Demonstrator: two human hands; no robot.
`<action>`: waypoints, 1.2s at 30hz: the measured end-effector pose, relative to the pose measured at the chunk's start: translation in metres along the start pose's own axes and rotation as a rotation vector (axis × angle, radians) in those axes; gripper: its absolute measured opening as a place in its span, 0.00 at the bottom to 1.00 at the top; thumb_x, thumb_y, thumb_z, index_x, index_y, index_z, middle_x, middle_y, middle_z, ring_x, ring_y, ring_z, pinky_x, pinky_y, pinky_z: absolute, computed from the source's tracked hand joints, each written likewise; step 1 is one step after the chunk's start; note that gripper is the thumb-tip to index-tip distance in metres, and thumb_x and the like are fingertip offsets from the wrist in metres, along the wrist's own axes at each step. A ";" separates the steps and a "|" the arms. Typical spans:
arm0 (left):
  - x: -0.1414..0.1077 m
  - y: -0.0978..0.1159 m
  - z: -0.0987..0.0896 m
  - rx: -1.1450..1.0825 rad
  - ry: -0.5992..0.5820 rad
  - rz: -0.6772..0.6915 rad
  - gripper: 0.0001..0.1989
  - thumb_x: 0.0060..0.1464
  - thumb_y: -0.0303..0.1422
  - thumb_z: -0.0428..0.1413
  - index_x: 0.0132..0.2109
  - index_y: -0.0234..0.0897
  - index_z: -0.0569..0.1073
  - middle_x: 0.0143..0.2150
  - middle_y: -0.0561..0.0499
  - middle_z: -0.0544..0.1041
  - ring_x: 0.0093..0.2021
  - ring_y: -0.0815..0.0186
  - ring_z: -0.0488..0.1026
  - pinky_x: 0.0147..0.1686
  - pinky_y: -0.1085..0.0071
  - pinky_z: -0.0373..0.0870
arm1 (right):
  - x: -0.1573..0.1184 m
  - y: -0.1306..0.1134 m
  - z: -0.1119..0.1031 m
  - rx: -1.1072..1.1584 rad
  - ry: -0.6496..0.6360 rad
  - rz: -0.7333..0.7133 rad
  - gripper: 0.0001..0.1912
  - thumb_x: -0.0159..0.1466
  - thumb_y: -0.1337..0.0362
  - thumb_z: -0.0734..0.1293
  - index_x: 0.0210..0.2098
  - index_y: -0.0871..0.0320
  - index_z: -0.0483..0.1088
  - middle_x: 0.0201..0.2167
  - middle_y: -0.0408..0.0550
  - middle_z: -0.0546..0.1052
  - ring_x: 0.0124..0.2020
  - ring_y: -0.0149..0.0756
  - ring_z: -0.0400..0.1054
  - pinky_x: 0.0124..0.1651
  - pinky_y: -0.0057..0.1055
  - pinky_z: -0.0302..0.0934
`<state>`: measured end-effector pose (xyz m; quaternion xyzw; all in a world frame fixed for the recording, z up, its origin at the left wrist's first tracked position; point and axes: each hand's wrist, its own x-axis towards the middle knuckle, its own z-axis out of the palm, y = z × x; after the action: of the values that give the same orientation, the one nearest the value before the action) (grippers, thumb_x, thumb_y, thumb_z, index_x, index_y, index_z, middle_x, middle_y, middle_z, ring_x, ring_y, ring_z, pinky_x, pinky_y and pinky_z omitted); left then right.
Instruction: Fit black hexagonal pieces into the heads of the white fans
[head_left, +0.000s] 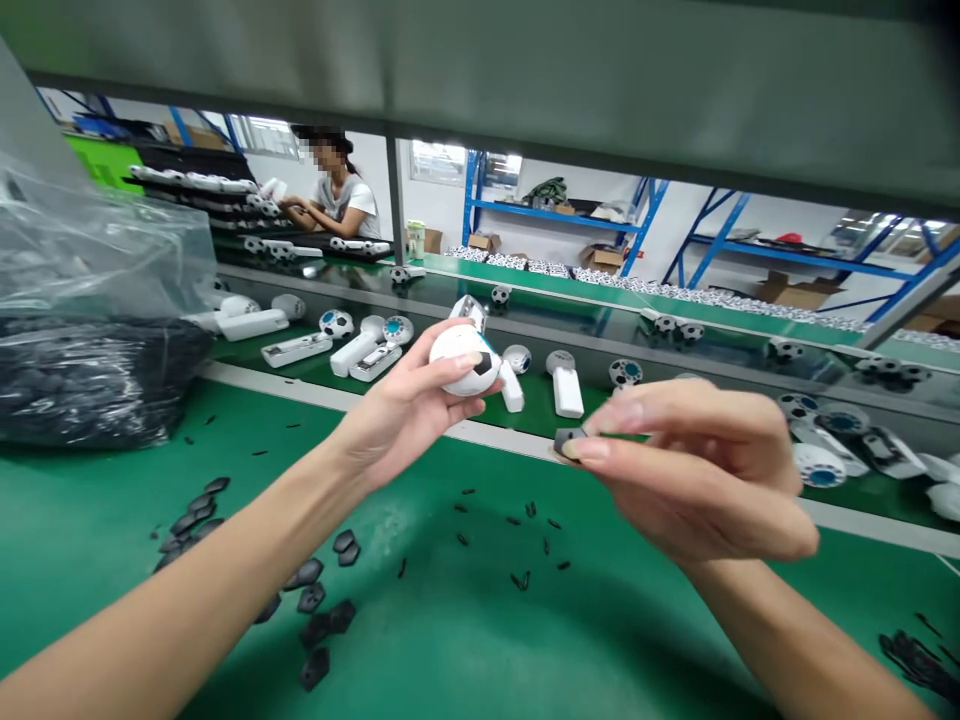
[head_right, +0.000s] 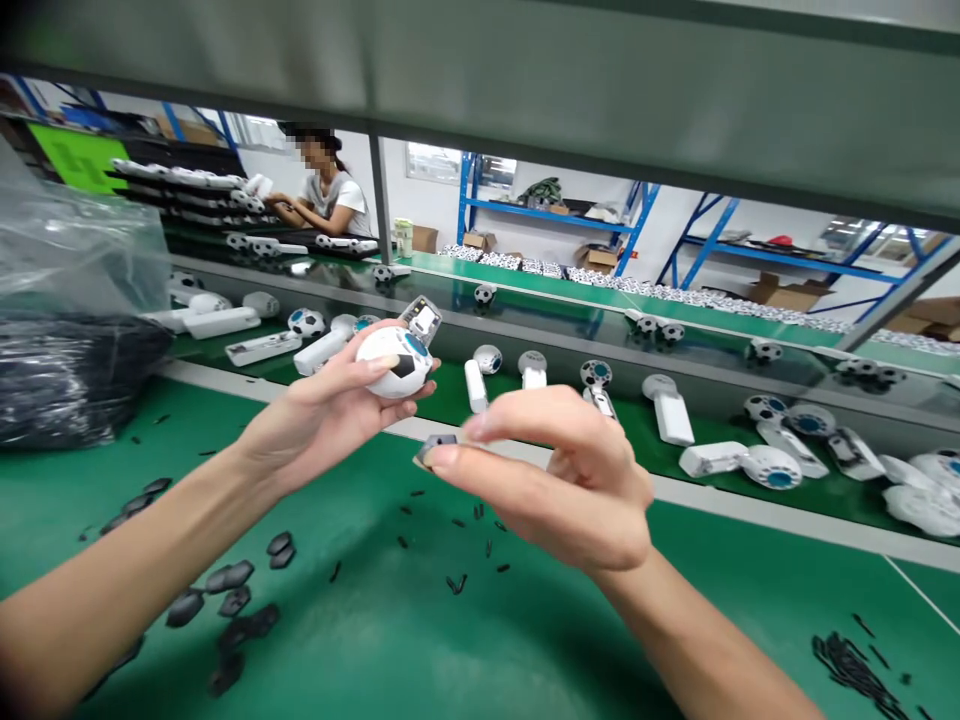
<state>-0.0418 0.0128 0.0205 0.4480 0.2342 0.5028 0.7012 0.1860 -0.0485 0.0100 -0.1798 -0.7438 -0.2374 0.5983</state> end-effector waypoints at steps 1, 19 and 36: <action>-0.001 0.000 0.001 -0.010 -0.005 -0.002 0.25 0.54 0.31 0.70 0.57 0.44 0.74 0.48 0.48 0.82 0.46 0.58 0.82 0.45 0.66 0.75 | 0.001 -0.001 -0.002 -0.018 -0.011 -0.020 0.17 0.67 0.73 0.76 0.49 0.44 0.84 0.42 0.41 0.86 0.37 0.37 0.83 0.39 0.33 0.82; -0.012 -0.015 0.013 0.120 0.004 0.170 0.12 0.68 0.44 0.59 0.52 0.44 0.77 0.46 0.48 0.75 0.43 0.61 0.74 0.40 0.69 0.76 | 0.009 -0.003 -0.009 0.022 -0.209 -0.091 0.17 0.69 0.75 0.72 0.53 0.50 0.81 0.49 0.43 0.88 0.45 0.39 0.86 0.49 0.32 0.83; -0.019 -0.025 0.008 0.630 -0.034 0.379 0.17 0.74 0.50 0.52 0.53 0.48 0.80 0.47 0.50 0.76 0.41 0.60 0.70 0.42 0.65 0.66 | 0.027 0.002 0.012 0.504 -0.337 0.861 0.04 0.64 0.63 0.80 0.38 0.57 0.86 0.34 0.46 0.87 0.31 0.36 0.82 0.35 0.29 0.78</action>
<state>-0.0304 -0.0104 0.0003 0.6856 0.2787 0.5194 0.4271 0.1713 -0.0400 0.0349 -0.3555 -0.7225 0.2487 0.5383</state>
